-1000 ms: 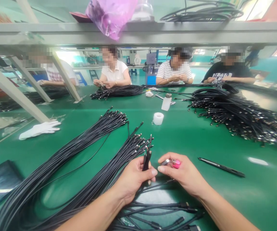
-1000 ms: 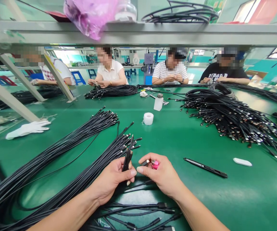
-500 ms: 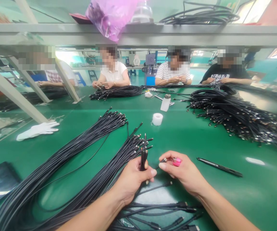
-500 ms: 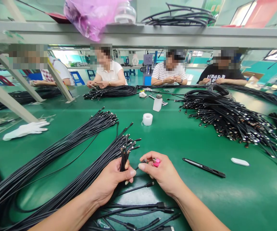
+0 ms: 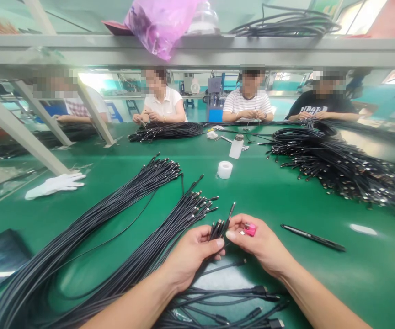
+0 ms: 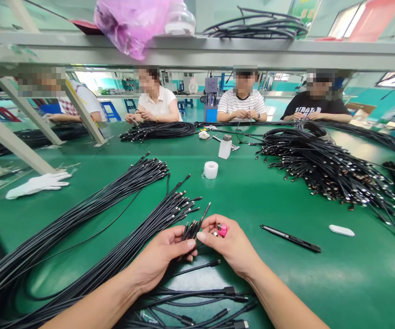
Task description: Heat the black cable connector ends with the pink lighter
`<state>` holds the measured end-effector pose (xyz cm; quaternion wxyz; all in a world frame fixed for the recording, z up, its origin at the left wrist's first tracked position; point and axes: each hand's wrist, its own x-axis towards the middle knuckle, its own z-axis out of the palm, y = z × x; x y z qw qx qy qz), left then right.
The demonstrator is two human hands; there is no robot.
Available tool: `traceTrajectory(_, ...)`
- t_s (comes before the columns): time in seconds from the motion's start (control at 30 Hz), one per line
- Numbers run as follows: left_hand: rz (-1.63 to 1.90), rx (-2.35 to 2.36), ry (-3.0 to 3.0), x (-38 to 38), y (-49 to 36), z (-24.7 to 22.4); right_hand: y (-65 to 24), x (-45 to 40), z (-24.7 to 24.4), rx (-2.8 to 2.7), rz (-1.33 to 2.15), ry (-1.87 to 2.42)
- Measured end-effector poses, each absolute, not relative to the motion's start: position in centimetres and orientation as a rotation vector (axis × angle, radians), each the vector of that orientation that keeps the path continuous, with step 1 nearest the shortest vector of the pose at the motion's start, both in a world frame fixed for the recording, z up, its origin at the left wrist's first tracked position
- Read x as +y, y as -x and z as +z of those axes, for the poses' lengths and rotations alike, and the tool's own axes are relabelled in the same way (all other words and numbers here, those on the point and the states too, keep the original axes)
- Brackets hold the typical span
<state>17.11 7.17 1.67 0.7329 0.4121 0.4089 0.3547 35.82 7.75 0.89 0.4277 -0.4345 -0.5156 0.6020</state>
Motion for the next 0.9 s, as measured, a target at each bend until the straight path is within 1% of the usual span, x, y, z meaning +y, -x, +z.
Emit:
traceTrajectory(0.3,0.803,0.948,-0.939,6.94,-17.38,1.5,-35.59,7.66,0.87,-1.321,1.45,1.093)
traceTrajectory(0.63,0.826,0.988,-0.946,7.09,-17.4,1.53,-35.93,7.47,0.88,-1.349,1.483,1.067)
traceTrajectory(0.9,0.797,0.884,-0.97,6.84,-17.38,1.59,-35.83,7.77,0.98,-1.37,1.413,1.101)
